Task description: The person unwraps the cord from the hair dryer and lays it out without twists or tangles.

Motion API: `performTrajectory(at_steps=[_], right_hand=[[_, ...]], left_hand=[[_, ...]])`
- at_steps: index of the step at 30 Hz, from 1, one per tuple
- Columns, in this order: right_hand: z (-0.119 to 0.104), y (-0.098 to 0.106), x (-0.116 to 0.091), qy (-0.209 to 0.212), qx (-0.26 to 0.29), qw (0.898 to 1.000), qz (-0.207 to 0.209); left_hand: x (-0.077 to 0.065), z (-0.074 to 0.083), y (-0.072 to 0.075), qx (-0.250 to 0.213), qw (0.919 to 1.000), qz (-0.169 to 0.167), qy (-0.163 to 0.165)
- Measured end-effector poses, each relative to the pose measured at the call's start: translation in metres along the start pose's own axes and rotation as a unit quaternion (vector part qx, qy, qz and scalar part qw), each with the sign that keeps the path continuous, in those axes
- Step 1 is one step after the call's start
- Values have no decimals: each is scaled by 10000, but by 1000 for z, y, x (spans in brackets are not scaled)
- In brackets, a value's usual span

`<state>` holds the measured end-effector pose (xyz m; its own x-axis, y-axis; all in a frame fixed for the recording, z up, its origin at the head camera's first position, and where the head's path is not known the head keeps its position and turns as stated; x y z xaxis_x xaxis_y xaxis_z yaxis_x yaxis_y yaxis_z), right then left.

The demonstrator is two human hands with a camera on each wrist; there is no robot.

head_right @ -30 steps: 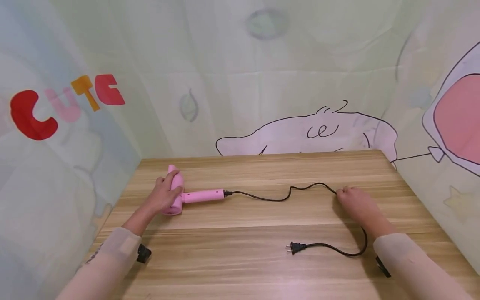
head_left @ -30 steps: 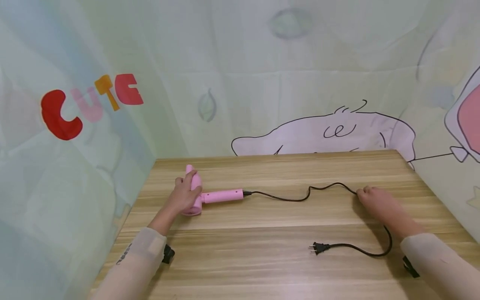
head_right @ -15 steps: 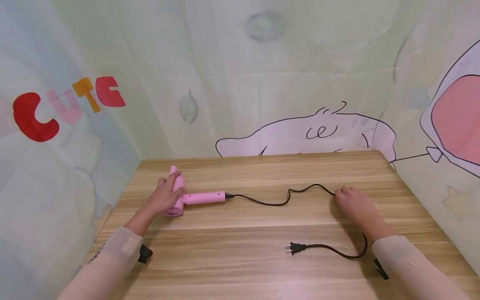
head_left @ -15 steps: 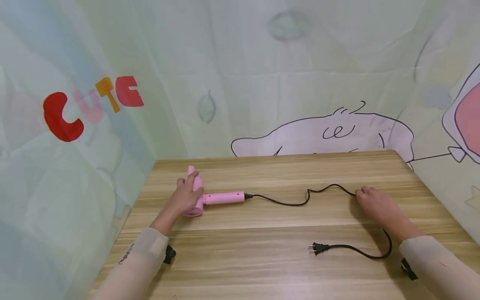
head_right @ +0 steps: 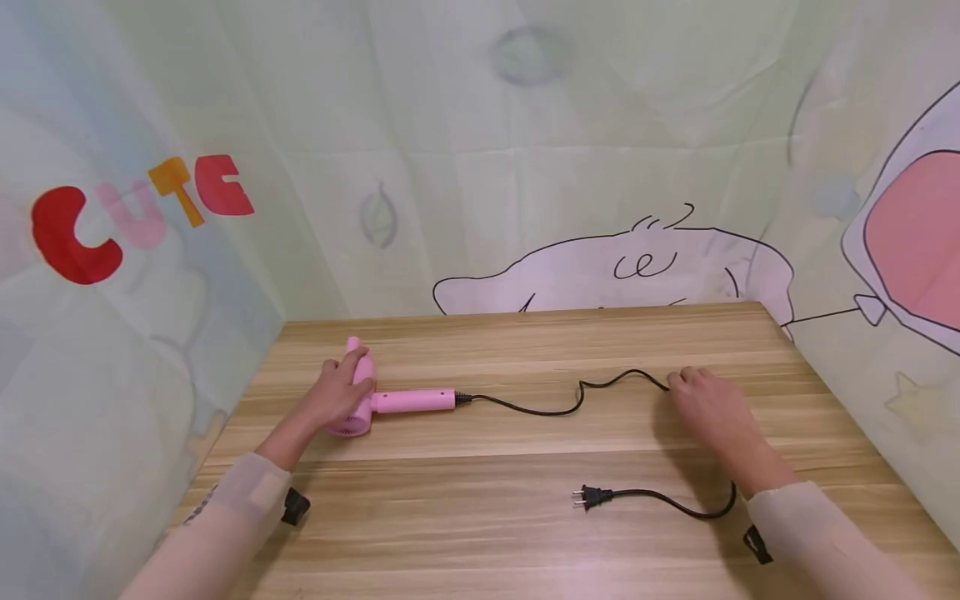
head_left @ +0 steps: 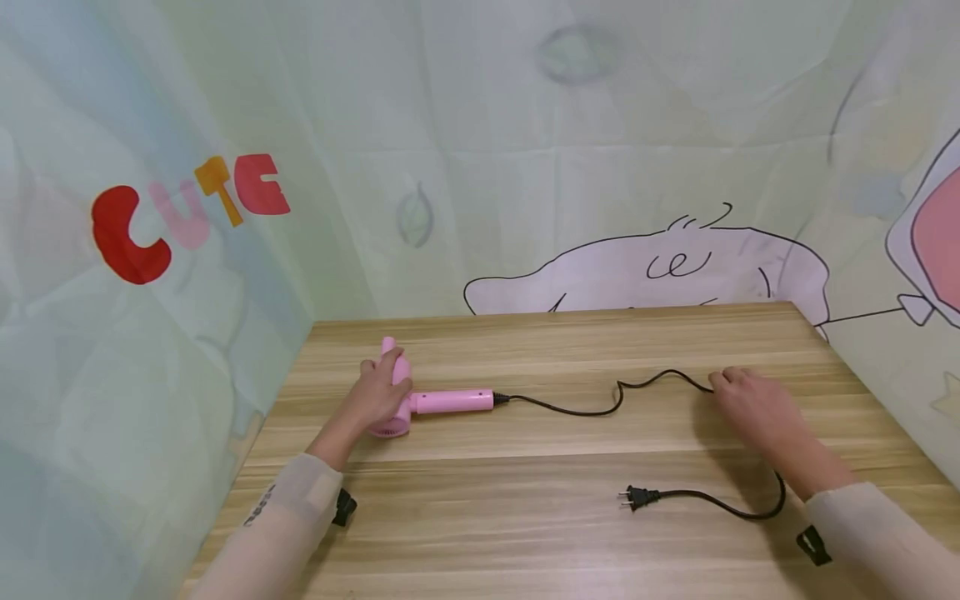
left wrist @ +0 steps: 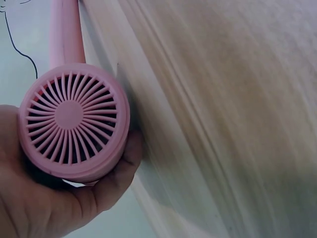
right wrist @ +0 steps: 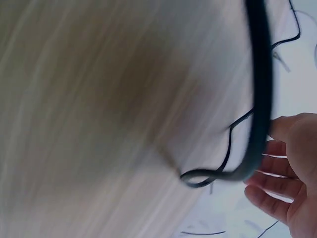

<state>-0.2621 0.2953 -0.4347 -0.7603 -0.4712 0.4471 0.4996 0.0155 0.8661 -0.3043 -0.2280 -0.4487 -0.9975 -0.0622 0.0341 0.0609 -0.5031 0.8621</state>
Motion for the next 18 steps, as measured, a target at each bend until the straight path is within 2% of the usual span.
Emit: performTrajectory(at_steps=[4, 8, 13, 18], right_hand=[[-11, 10, 4, -102, 247, 9988, 402], [-25, 20, 8, -266, 462, 9964, 665], [-45, 29, 16, -520, 462, 9968, 396], [-67, 30, 26, -915, 532, 9943, -143]], left_hand=[[1, 1, -1, 81, 9999, -100, 92], [2, 2, -2, 363, 9992, -155, 28], [0, 7, 0, 743, 9971, -161, -28], [-8, 21, 3, 1180, 9929, 164, -78]])
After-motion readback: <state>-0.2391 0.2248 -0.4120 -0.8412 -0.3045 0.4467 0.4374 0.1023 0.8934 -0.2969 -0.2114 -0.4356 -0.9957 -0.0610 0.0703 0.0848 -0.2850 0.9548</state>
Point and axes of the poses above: each hand's wrist, its own x-axis towards the middle knuckle, its own y-axis out of the back of the hand, z = x × y, the point moved 7 cm from there along x, towards the middle knuckle, and after that the axes turned 10 degrees about z, right-handed, at the moved point
